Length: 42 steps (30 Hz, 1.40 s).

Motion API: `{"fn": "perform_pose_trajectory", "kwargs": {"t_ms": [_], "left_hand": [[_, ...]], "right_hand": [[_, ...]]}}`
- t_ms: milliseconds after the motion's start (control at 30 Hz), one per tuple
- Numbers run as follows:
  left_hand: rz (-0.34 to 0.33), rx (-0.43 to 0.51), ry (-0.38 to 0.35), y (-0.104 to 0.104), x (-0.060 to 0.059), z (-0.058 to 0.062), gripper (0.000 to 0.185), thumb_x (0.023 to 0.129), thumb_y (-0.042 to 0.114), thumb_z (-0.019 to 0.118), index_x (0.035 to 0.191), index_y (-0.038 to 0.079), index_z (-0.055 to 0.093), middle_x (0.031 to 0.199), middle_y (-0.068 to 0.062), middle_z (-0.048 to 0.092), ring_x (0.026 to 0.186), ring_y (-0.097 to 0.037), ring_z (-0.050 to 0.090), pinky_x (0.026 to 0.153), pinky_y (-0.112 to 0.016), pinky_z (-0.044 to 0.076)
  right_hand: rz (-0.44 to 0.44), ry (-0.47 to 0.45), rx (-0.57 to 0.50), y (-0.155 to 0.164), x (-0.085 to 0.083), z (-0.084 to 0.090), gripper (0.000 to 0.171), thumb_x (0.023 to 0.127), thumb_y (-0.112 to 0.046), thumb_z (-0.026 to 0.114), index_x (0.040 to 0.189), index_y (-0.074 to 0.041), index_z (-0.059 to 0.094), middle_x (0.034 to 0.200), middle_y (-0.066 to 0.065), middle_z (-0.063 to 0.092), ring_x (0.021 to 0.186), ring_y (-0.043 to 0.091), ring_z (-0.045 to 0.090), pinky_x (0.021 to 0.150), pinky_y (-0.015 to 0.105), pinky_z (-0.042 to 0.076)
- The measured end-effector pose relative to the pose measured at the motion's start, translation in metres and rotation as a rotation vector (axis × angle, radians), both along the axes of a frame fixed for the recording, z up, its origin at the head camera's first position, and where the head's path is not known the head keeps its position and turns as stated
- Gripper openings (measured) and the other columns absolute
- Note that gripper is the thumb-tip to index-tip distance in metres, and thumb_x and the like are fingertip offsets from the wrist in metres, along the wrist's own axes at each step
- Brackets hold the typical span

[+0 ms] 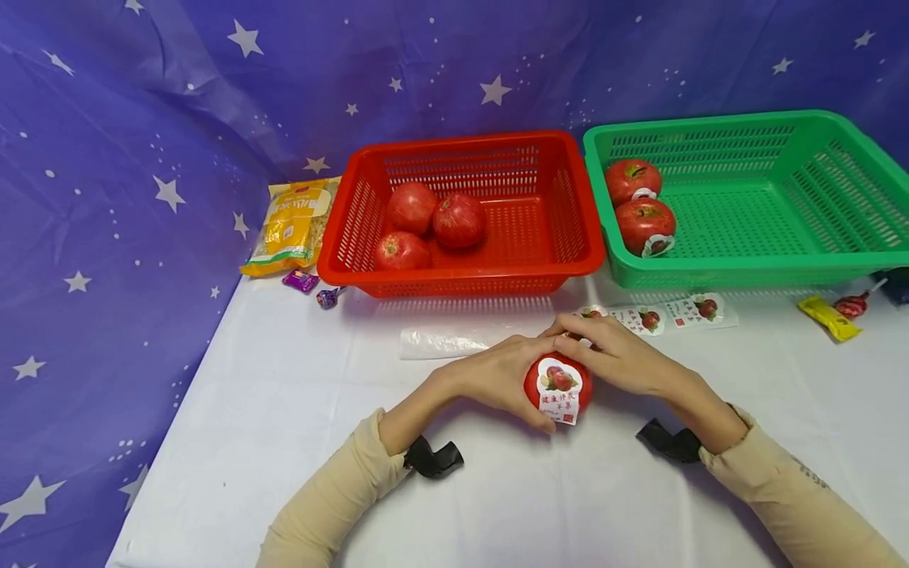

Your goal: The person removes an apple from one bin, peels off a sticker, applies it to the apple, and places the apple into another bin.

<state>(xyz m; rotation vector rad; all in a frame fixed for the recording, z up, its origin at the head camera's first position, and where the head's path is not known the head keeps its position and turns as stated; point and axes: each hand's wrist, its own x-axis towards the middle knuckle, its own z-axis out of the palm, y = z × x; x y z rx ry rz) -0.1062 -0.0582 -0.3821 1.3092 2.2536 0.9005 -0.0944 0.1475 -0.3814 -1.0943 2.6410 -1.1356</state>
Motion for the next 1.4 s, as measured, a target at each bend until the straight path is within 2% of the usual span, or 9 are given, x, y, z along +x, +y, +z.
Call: {"fn": "perform_pose_trajectory", "kwargs": {"t_ms": [133,200,567,800,967,1067,1233,1300,1400], "left_hand": [[0.023,-0.012,0.048,0.0,0.0,-0.002,0.076,0.063,0.036,0.087,0.126,0.013,0.051,0.107,0.008,0.062,0.091,-0.002,0.056,0.085,-0.016,0.043],[0.034,-0.029,0.091,0.0,0.0,-0.002,0.073,0.062,0.038,0.087,0.122,0.014,0.053,0.103,0.01,0.061,0.089,-0.002,0.055,0.086,-0.017,0.041],[0.034,-0.019,0.107,0.003,0.003,0.0,0.061,0.064,0.034,0.084,0.115,0.016,0.057,0.096,0.01,0.06,0.083,0.0,0.055,0.076,-0.012,0.043],[-0.003,-0.031,0.112,0.005,0.006,0.002,0.079,0.065,0.033,0.085,0.132,0.012,0.047,0.121,0.006,0.058,0.099,-0.003,0.055,0.091,-0.013,0.042],[0.001,-0.029,0.094,0.005,0.008,0.002,0.081,0.065,0.032,0.085,0.132,0.011,0.045,0.119,0.003,0.055,0.091,-0.002,0.055,0.082,-0.012,0.043],[0.016,-0.016,0.052,0.004,0.007,0.002,0.083,0.064,0.032,0.087,0.133,0.013,0.044,0.114,0.005,0.057,0.085,-0.001,0.055,0.076,-0.012,0.044],[0.05,0.035,-0.056,0.002,0.003,-0.003,0.087,0.063,0.03,0.089,0.134,0.016,0.041,0.107,0.006,0.062,0.084,0.0,0.057,0.074,-0.013,0.048],[0.053,0.035,-0.083,0.001,0.002,-0.004,0.086,0.062,0.03,0.09,0.132,0.017,0.042,0.106,0.006,0.063,0.086,0.0,0.058,0.075,-0.014,0.049],[0.057,0.007,-0.075,0.001,0.002,-0.003,0.089,0.061,0.035,0.09,0.134,0.019,0.041,0.11,0.009,0.062,0.093,0.0,0.057,0.082,-0.014,0.048]], "right_hand": [[-0.084,0.06,0.171,-0.007,0.012,0.004,0.058,0.07,-0.063,0.075,0.111,-0.028,0.053,0.092,-0.019,0.062,0.078,-0.002,0.056,0.064,0.023,0.045],[-0.124,0.113,0.232,-0.011,0.015,0.006,0.069,0.061,-0.072,0.075,0.11,-0.03,0.051,0.09,-0.02,0.06,0.075,-0.002,0.055,0.061,0.022,0.042],[-0.106,0.169,0.195,-0.013,0.014,0.005,0.06,0.065,-0.064,0.076,0.106,-0.028,0.053,0.089,-0.021,0.059,0.071,-0.002,0.052,0.057,0.019,0.041],[-0.078,0.133,0.073,-0.009,0.004,0.001,0.034,0.076,-0.043,0.077,0.1,-0.028,0.058,0.09,-0.021,0.064,0.081,-0.001,0.059,0.067,0.024,0.045],[-0.052,0.116,0.001,-0.008,-0.001,-0.002,0.021,0.081,-0.034,0.075,0.094,-0.028,0.059,0.087,-0.021,0.065,0.082,-0.001,0.06,0.071,0.024,0.047],[0.017,-0.011,-0.086,-0.005,-0.004,-0.005,0.016,0.086,-0.026,0.072,0.095,-0.024,0.059,0.087,-0.016,0.064,0.081,0.002,0.058,0.072,0.023,0.047],[0.199,-0.396,-0.204,0.007,-0.01,-0.015,0.032,0.088,-0.014,0.068,0.114,-0.014,0.05,0.102,0.0,0.059,0.093,0.01,0.058,0.079,0.024,0.051],[0.208,-0.448,-0.209,0.01,-0.012,-0.018,0.027,0.092,-0.013,0.063,0.115,-0.014,0.051,0.104,0.002,0.059,0.096,0.011,0.058,0.082,0.025,0.05],[0.2,-0.44,-0.206,0.012,-0.017,-0.02,0.018,0.098,-0.014,0.053,0.115,-0.015,0.056,0.106,0.002,0.061,0.1,0.011,0.057,0.088,0.023,0.047]]}}
